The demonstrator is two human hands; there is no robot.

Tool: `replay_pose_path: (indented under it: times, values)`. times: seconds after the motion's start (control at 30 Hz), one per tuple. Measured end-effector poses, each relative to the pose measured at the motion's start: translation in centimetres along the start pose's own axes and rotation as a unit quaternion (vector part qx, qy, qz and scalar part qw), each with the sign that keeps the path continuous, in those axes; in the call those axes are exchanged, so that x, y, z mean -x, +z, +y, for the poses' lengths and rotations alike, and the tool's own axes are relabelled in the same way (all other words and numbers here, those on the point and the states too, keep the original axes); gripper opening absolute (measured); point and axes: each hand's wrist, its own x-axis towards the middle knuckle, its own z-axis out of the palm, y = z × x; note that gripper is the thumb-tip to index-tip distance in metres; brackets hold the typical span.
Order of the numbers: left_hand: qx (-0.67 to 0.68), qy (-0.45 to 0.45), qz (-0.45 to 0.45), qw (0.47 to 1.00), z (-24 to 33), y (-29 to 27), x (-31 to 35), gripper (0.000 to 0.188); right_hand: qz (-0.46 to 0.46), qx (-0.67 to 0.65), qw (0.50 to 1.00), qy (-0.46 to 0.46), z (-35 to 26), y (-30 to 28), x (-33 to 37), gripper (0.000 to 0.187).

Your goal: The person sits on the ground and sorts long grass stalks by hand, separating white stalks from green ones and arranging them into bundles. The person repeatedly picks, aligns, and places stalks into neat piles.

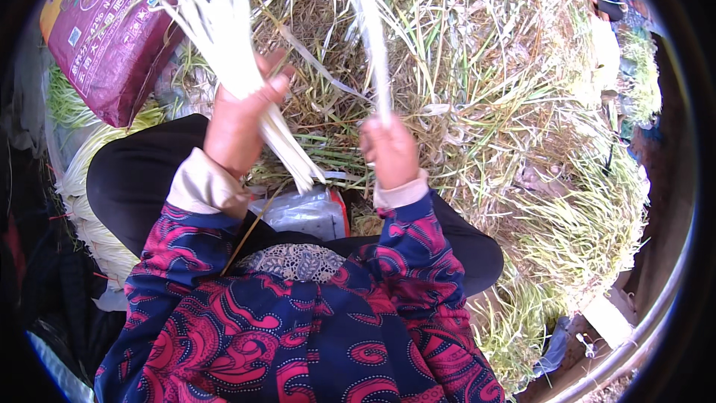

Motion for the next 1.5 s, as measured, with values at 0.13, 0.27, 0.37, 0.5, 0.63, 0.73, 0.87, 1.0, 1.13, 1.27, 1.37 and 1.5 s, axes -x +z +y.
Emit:
replay_pose_path:
  times: [0.13,0.27,0.37,0.5,0.63,0.73,0.87,1.0,1.13,1.27,1.37,1.5]
  values:
    - [0.083,-0.137,-0.067,0.985,-1.8,1.2,1.4,0.023,-0.100,0.194,0.959,-0.182,0.8,4.1,0.4,0.014]
    - [0.127,-0.111,-0.058,0.984,-2.1,-0.6,0.4,0.009,-0.212,0.231,0.948,-0.057,-0.6,2.6,1.9,0.017]
    - [0.151,-0.119,0.006,0.981,-1.8,-0.1,0.1,0.011,-0.188,0.157,0.970,0.002,-0.9,0.1,4.2,0.015]
    - [0.157,-0.143,-0.013,0.977,-1.7,1.1,0.3,0.014,-0.150,-0.108,0.983,0.016,-2.3,-1.1,6.8,0.011]
    - [0.199,-0.072,0.057,0.976,-0.6,-1.0,-1.1,0.009,-0.010,-0.201,0.967,-0.155,-1.9,-4.3,9.2,0.013]
    - [0.190,-0.089,0.054,0.976,-1.3,-1.2,-1.3,0.009,-0.087,-0.341,0.906,-0.234,-4.7,-7.9,8.3,0.026]
    - [0.059,-0.185,-0.009,0.981,-3.1,-0.7,-0.4,0.022,-0.014,0.500,0.860,-0.100,-2.8,-11.5,5.3,0.029]
    - [0.028,-0.211,-0.034,0.977,-3.0,0.5,0.6,0.017,0.040,0.321,0.945,-0.048,0.8,-11.1,-1.7,0.035]
    - [-0.013,-0.001,-0.110,0.994,-0.6,1.2,0.0,0.014,0.126,0.331,0.935,-0.019,3.0,-11.2,-8.2,0.027]
    - [0.078,-0.111,-0.078,0.988,-1.7,1.2,-0.3,0.014,0.139,0.484,0.858,-0.100,6.4,-11.9,-13.8,0.030]
    - [0.053,-0.214,-0.006,0.975,-3.9,1.0,-0.1,0.015,0.126,0.614,0.776,-0.073,7.1,-10.7,-14.9,0.029]
    - [0.051,-0.212,0.001,0.976,-4.3,1.3,-0.4,0.016,0.150,0.461,0.874,-0.032,8.0,-11.1,-15.3,0.024]
